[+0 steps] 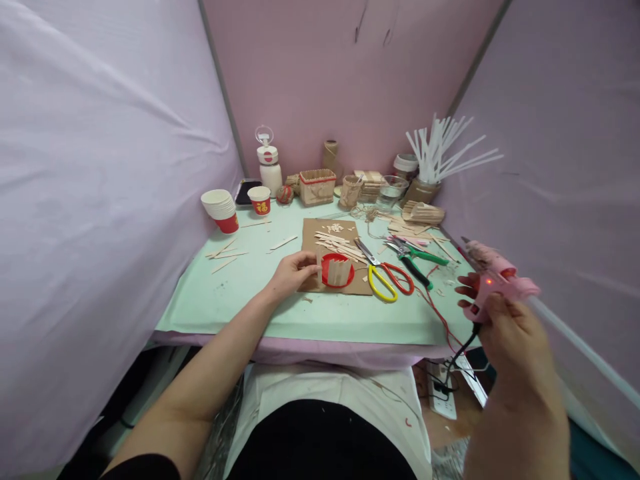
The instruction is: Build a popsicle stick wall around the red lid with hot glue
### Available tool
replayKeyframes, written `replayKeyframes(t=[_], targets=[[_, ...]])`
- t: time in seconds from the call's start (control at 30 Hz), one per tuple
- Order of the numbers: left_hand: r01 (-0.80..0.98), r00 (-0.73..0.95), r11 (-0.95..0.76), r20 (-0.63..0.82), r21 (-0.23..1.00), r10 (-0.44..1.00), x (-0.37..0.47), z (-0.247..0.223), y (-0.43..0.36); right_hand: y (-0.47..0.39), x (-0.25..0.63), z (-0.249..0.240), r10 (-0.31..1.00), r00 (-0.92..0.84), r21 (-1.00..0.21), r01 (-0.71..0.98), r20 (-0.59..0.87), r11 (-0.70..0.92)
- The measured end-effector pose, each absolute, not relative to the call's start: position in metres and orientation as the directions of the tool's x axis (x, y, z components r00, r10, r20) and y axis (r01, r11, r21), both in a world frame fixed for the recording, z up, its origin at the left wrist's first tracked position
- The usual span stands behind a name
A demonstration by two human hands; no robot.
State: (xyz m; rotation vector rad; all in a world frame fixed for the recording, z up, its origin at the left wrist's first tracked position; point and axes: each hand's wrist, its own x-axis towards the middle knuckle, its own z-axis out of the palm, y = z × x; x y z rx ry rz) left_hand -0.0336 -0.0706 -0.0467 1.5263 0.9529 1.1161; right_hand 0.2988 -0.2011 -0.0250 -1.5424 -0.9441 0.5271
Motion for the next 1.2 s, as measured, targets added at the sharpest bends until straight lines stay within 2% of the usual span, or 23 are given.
replayKeyframes(t=[0.1, 0.2, 0.27, 0.37, 0.5, 0.6, 0.67, 0.7, 0.77, 0.8, 0.83, 0.9, 0.93, 1.03, 1.13, 1.2], targets=[[-0.034, 0.279, -0.157, 0.160, 0.987, 0.947, -0.033, -0.047, -0.071, -0.206, 0.252, -0.026, 0.869, 0.477, -0.986, -0.024, 0.135, 0.166], [-0.091, 0.295, -0.087, 0.110, 0.992, 0.949, -0.034, -0.046, -0.070, -0.212, 0.216, -0.040, 0.963, 0.238, -0.978, -0.131, 0.125, 0.160], [-0.112, 0.296, -0.055, 0.086, 0.992, 0.951, -0.035, -0.045, -0.070, -0.214, 0.201, -0.052, 0.986, 0.113, -0.987, -0.099, 0.118, 0.130], [-0.143, 0.292, -0.035, 0.076, 0.989, 0.954, -0.036, -0.043, -0.069, -0.213, 0.189, -0.063, 0.991, 0.026, -0.991, 0.025, 0.132, 0.131], [-0.152, 0.293, -0.006, 0.051, 0.988, 0.955, -0.036, -0.042, -0.070, -0.211, 0.185, -0.064, 0.992, 0.024, -0.978, 0.173, 0.122, 0.116], [-0.138, 0.295, -0.003, 0.044, 0.990, 0.955, -0.036, -0.041, -0.070, -0.209, 0.198, -0.059, 0.984, 0.098, -0.950, 0.290, 0.151, 0.117], [-0.131, 0.298, -0.005, 0.044, 0.991, 0.954, -0.036, -0.041, -0.070, -0.203, 0.220, -0.055, 0.949, 0.199, -0.876, 0.466, 0.243, 0.126], [-0.129, 0.300, -0.009, 0.047, 0.992, 0.953, -0.036, -0.041, -0.071, -0.199, 0.235, -0.053, 0.915, 0.258, -0.802, 0.588, 0.309, 0.105], [-0.122, 0.301, -0.022, 0.058, 0.992, 0.952, -0.037, -0.041, -0.070, -0.185, 0.273, -0.050, 0.841, 0.317, -0.610, 0.792, 0.438, 0.019], [-0.115, 0.302, -0.029, 0.063, 0.993, 0.951, -0.037, -0.041, -0.070, -0.178, 0.294, -0.051, 0.841, 0.277, -0.487, 0.873, 0.465, -0.018], [-0.106, 0.302, -0.036, 0.067, 0.994, 0.951, -0.037, -0.042, -0.070, -0.170, 0.314, -0.052, 0.839, 0.246, -0.357, 0.932, 0.485, -0.066], [-0.095, 0.301, -0.051, 0.077, 0.994, 0.951, -0.038, -0.044, -0.069, -0.158, 0.353, -0.057, 0.864, 0.257, -0.284, 0.949, 0.433, -0.140], [-0.094, 0.299, -0.059, 0.084, 0.994, 0.950, -0.038, -0.044, -0.068, -0.153, 0.368, -0.061, 0.905, 0.239, -0.169, 0.967, 0.352, -0.190], [-0.103, 0.286, -0.069, 0.096, 0.992, 0.954, -0.037, -0.044, -0.067, -0.149, 0.393, -0.069, 0.931, 0.257, -0.093, 0.966, 0.260, -0.241], [-0.110, 0.252, -0.056, 0.083, 0.992, 0.964, -0.036, -0.041, -0.067, -0.152, 0.381, -0.063, 0.921, 0.290, -0.082, 0.957, 0.261, -0.278], [-0.115, 0.227, -0.052, 0.077, 0.992, 0.971, -0.035, -0.039, -0.068, -0.152, 0.354, -0.052, 0.927, 0.254, -0.086, 0.967, 0.275, -0.239]])
